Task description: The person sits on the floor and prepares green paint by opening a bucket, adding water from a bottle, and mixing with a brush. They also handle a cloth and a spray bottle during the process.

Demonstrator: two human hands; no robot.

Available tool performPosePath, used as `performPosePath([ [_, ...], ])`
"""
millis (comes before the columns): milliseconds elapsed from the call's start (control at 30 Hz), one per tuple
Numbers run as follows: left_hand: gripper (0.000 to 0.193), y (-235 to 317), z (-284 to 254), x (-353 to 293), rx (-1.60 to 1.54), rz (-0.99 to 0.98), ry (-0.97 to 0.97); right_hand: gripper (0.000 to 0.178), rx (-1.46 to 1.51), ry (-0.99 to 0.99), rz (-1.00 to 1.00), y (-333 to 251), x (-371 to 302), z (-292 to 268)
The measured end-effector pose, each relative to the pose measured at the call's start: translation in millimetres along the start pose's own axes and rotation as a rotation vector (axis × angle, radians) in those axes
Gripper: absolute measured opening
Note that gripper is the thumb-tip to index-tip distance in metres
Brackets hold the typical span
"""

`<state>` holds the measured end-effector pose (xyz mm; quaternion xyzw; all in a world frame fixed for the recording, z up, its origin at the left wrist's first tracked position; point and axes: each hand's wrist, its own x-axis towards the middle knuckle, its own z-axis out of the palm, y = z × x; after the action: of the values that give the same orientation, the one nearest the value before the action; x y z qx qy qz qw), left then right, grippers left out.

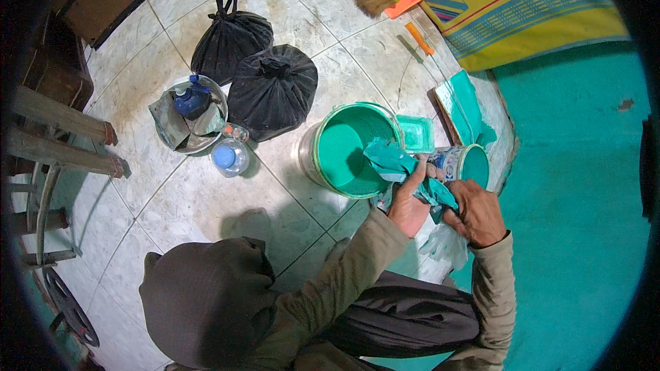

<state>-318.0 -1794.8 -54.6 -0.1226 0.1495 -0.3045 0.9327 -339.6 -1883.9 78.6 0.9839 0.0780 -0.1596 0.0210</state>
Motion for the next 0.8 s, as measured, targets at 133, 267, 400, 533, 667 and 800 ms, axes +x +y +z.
performPosePath([
  [133,0.026,3.5,-8.1,4.9,-0.100,-0.002,-0.016,0.031,0.036,-0.044,0.019,0.3,-3.1,1.0],
  [267,0.030,0.0,-15.0,8.8,-0.132,0.012,-0.004,0.032,0.037,-0.062,0.046,-2.0,-1.8,2.5],
  [400,0.031,0.5,-16.5,8.8,-0.112,0.026,0.021,0.035,0.043,-0.047,0.027,-1.4,-0.6,4.9],
  [533,0.029,3.8,-23.3,10.9,-0.175,0.002,-0.090,0.034,0.054,-0.032,0.009,-3.2,0.6,5.4],
  [667,0.025,8.5,-11.2,11.4,-0.128,-0.030,-0.007,0.031,0.172,-0.002,0.063,4.8,-3.4,5.5],
  [800,0.025,18.1,-1.6,6.8,-0.154,-0.059,0.051,0.027,0.328,-0.002,0.111,4.6,-5.5,6.2],
])
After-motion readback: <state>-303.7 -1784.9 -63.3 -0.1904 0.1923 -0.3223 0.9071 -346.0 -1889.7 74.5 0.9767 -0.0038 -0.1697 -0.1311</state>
